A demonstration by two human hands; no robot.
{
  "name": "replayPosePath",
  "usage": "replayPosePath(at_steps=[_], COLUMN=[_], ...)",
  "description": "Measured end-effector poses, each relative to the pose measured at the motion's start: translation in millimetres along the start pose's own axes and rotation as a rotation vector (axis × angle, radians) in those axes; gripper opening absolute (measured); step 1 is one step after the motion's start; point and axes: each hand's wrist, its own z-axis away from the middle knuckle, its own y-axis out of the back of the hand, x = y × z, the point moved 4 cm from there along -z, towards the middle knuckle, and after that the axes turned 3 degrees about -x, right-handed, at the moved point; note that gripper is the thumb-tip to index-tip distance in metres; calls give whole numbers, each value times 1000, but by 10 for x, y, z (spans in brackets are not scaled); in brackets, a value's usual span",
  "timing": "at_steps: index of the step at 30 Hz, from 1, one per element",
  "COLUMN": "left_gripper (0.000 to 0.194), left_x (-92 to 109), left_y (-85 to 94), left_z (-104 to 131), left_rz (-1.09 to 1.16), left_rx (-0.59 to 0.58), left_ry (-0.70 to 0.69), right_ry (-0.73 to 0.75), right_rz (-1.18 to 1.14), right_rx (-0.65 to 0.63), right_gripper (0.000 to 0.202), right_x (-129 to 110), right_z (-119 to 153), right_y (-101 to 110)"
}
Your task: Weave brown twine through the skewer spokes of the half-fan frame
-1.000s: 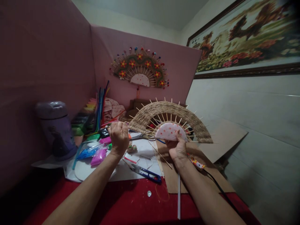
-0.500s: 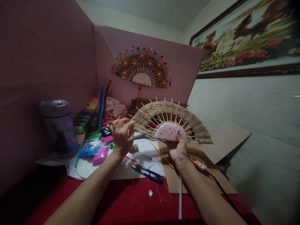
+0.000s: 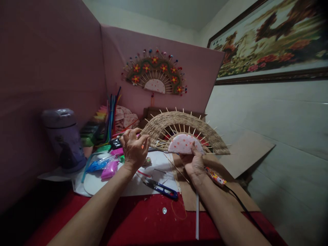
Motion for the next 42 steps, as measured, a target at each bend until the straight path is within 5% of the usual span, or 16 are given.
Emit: replayPosePath(at_steps=[31,38,42], left_gripper=[6,17,29], left_x=[-30,-272,-405], left_y=[25,5,-131], left_z=[-31,-59,-78], left_rz=[96,236,216], left_rx=[-3,199,1], left_ry=[79,317,448], right_ry=[-37,77,148], right_rz=[-1,-33,-51], right_rx=[5,20,28], right_gripper=[28,28,24], right_x=[38,-39,-127], right_z=[6,-49,-73], right_y=[-20,34,42])
